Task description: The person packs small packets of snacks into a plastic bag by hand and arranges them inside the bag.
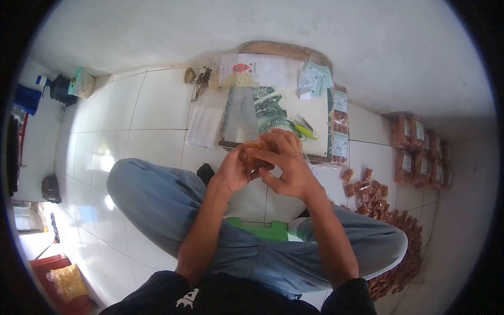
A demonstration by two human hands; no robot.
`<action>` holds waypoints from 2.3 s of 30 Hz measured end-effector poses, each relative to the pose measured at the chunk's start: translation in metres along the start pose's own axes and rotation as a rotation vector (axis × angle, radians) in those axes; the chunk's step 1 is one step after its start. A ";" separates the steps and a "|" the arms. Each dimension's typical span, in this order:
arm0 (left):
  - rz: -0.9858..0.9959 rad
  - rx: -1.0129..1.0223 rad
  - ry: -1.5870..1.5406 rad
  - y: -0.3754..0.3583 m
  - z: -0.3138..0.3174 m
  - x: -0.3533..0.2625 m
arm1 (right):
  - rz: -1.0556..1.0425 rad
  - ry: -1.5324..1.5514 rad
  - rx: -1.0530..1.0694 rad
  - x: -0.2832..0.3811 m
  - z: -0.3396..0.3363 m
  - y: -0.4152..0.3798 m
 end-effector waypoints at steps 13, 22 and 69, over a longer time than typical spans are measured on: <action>0.170 -0.045 -0.013 -0.003 0.015 -0.008 | 0.469 0.030 -0.198 -0.007 0.006 -0.001; 0.532 -0.082 0.278 0.003 0.018 0.004 | 0.932 0.454 -0.200 -0.034 0.047 -0.023; 0.354 -0.109 -0.028 0.014 -0.007 0.016 | 0.781 0.489 -0.519 -0.039 0.078 -0.042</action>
Point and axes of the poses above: each hand's wrist, its own y-axis towards the middle knuckle, its own z-axis out of the palm, x = y × z, the point moved 2 cm from there along y, towards the middle knuckle, and after that the axes turned 10 degrees about -x, right-handed, at the moved point
